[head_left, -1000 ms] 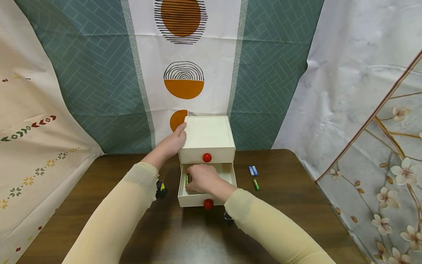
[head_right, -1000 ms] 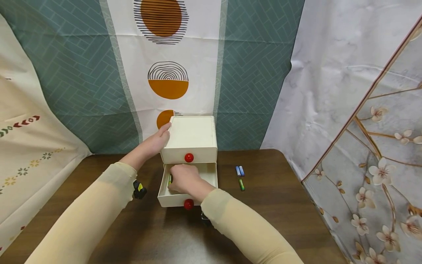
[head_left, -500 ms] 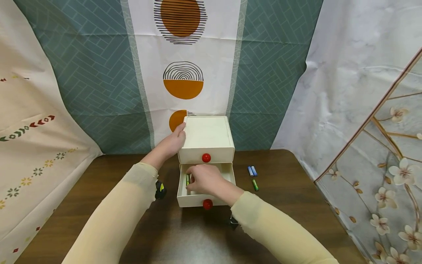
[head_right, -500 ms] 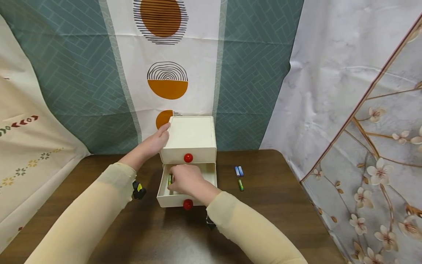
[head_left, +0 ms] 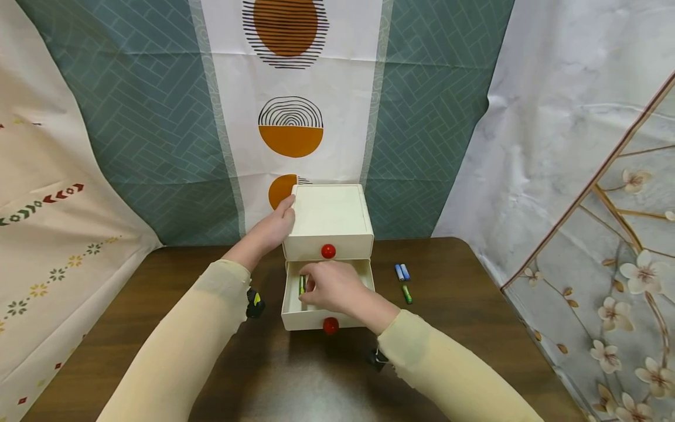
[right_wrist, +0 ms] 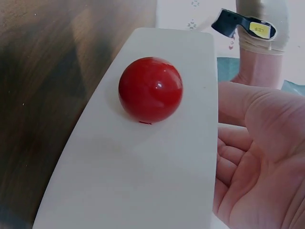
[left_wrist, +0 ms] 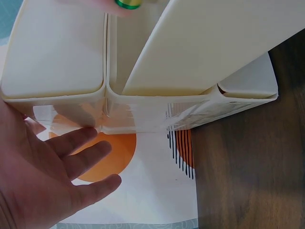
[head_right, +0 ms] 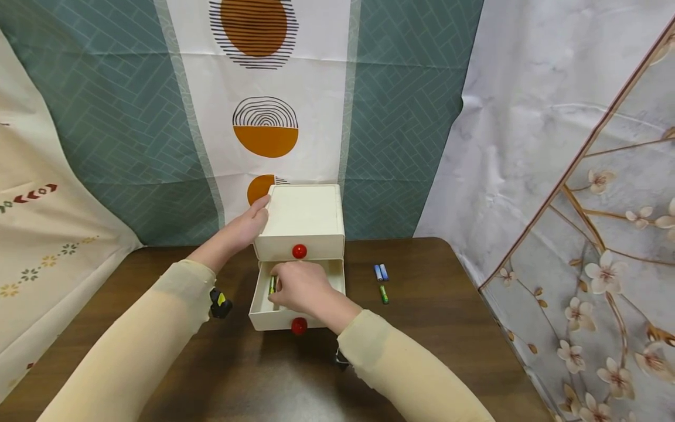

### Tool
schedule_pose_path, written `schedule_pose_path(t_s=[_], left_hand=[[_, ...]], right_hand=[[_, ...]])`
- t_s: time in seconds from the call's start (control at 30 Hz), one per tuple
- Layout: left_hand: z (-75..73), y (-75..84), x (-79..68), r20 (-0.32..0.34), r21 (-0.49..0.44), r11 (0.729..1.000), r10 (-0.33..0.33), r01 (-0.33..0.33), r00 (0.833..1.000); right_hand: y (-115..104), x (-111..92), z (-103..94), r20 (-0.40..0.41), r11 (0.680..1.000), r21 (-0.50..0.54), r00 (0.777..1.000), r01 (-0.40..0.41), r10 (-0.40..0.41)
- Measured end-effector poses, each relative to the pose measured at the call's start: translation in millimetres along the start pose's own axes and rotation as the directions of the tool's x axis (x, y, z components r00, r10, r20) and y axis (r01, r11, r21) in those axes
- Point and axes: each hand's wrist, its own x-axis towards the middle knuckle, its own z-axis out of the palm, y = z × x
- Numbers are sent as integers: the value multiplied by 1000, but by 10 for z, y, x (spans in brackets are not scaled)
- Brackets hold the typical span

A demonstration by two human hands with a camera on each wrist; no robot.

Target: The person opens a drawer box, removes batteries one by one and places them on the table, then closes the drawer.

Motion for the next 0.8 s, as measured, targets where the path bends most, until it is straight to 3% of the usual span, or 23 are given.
schedule_pose_path(t_s=[0.8], left_hand=[[-7,-8,1,7,4,1000,12,-12,1000]], right_hand=[[22,-241,-205,-40,998,49,998,43,-41]])
